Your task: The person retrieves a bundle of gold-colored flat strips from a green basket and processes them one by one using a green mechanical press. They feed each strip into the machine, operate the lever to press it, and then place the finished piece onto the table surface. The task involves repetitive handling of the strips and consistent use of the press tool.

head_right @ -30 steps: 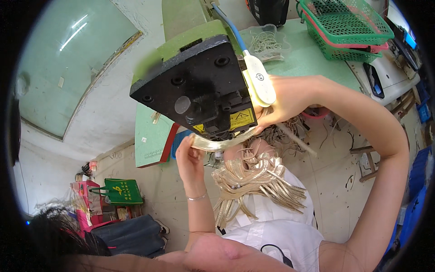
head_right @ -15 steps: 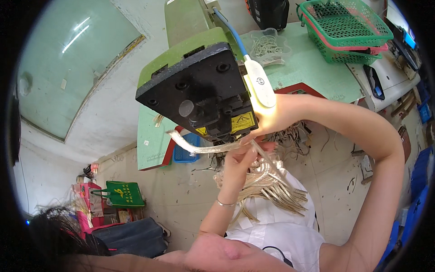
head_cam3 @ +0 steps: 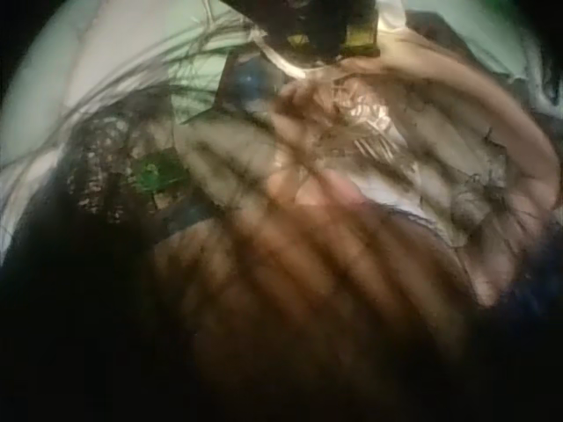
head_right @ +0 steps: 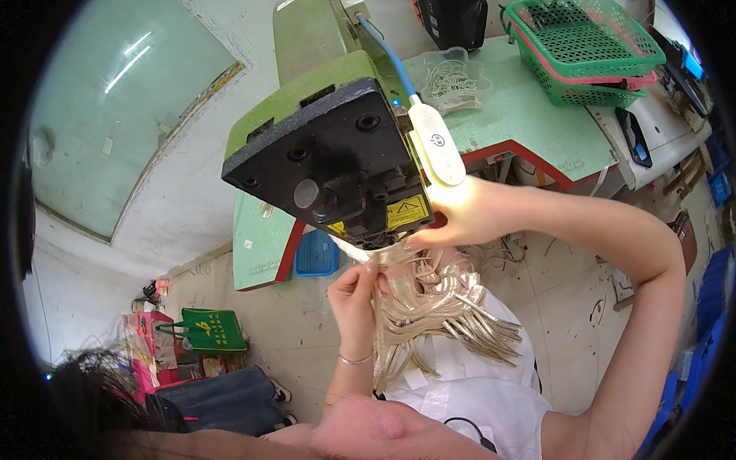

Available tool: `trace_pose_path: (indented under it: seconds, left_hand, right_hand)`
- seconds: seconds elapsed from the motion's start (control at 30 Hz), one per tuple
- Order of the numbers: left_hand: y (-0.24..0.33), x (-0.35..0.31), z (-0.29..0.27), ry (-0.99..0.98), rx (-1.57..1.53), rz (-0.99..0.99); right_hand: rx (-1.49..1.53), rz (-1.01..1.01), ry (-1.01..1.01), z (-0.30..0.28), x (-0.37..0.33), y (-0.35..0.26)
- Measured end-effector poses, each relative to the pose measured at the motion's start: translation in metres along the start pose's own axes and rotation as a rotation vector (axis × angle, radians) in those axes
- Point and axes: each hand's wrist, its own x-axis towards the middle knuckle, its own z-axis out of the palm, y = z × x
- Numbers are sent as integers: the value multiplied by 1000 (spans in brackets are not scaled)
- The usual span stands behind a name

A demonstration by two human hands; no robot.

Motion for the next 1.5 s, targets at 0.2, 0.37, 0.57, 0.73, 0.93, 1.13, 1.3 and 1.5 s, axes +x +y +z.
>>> trace_pose_path:
  seconds: [0.2,0.37,0.57,0.73,0.93,1.13,1.3,1.5]
  left_hand:
    - [-12,-10,-21,-285,131,-309]
    - [0,-10,22,-36,357,147]
    - [-1,10,25,-198,302,71]
    - [15,15,45,-221,65,-75]
    - [15,13,47,-118,70,-62]
    - [19,7,38,-29,63,-68]
    - [8,-9,25,94,-2,-12]
    - [-9,-15,13,166,-106,-6]
  right_hand:
    - [-224,-467,289,65,-17,-3]
    - [-27,-276,184,69,-30,-12]
    - [268,-22,290,34,-44,0]
    - [825,524,294,23,-53,-7]
    - [903,520,275,25,-54,-13]
    - [968,429,248,35,-45,-13]
    - [718,454,252,25,-27,-30]
    - [576,262,389,47,-14,-7]
